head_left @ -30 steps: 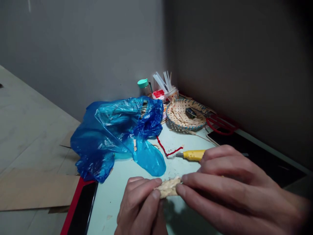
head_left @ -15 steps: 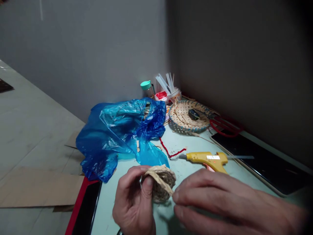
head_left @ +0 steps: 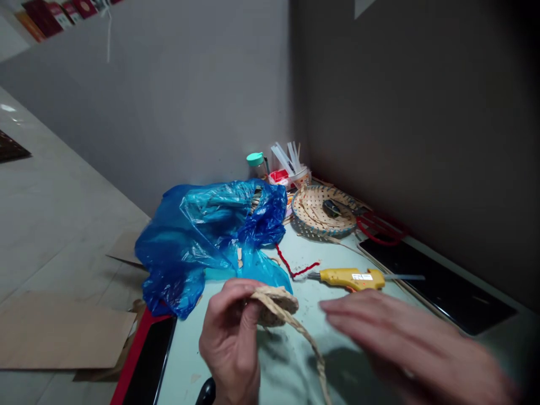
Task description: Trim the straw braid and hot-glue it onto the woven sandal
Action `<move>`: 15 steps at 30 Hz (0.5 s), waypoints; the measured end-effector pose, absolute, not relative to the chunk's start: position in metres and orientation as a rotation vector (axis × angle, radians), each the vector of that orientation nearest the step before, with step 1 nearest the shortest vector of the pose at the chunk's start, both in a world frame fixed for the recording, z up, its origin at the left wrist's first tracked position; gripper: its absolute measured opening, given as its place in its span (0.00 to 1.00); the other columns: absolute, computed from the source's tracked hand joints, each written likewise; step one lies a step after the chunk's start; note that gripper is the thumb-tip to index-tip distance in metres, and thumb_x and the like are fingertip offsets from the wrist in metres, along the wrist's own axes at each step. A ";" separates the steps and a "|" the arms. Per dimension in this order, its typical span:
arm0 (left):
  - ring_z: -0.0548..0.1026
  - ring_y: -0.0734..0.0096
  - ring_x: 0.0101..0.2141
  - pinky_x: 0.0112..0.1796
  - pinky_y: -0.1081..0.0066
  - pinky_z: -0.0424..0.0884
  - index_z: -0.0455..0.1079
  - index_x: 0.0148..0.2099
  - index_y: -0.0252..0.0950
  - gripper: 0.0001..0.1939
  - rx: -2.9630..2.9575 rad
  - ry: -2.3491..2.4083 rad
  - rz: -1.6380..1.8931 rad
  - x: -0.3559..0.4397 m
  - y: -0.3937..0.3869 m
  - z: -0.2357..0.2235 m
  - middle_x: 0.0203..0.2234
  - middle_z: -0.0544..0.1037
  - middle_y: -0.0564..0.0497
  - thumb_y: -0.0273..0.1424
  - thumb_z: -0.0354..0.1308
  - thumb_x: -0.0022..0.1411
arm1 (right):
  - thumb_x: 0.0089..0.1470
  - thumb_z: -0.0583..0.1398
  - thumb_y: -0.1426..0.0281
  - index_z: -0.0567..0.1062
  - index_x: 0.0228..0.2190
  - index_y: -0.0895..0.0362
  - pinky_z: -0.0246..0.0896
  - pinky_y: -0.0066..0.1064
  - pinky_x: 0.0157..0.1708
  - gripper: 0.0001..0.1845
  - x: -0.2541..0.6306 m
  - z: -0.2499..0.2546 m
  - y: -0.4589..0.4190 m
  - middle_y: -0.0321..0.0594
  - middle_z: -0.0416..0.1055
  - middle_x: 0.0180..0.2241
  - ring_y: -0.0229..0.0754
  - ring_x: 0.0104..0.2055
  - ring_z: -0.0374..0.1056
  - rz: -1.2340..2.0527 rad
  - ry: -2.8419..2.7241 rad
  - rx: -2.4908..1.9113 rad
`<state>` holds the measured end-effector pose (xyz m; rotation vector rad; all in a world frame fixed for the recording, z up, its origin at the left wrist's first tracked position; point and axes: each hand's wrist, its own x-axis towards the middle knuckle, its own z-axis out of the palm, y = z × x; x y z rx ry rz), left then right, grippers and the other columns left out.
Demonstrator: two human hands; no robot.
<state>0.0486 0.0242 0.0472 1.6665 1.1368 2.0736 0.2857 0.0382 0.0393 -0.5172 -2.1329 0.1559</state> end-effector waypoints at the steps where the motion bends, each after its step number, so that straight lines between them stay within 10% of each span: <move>1: 0.82 0.69 0.36 0.38 0.70 0.80 0.78 0.46 0.40 0.13 1.801 1.100 2.126 0.048 0.023 0.050 0.35 0.83 0.53 0.19 0.63 0.64 | 0.67 0.54 0.73 0.72 0.60 0.56 0.75 0.37 0.56 0.22 0.294 0.026 0.034 0.46 0.79 0.53 0.50 0.52 0.78 0.103 -2.060 -0.700; 7: 0.80 0.66 0.40 0.41 0.62 0.79 0.74 0.48 0.33 0.22 2.576 1.180 2.096 0.037 0.009 0.066 0.43 0.80 0.46 0.08 0.57 0.55 | 0.67 0.50 0.58 0.72 0.39 0.50 0.66 0.38 0.13 0.14 0.321 -0.017 0.019 0.42 0.73 0.28 0.52 0.21 0.74 0.004 -1.879 -1.352; 15: 0.80 0.64 0.43 0.44 0.61 0.78 0.72 0.47 0.28 0.23 2.813 1.227 1.883 0.028 0.000 0.080 0.44 0.79 0.44 0.06 0.55 0.52 | 0.63 0.57 0.58 0.71 0.36 0.53 0.64 0.35 0.13 0.12 0.311 -0.026 0.026 0.39 0.74 0.26 0.50 0.21 0.75 0.063 -2.114 -1.548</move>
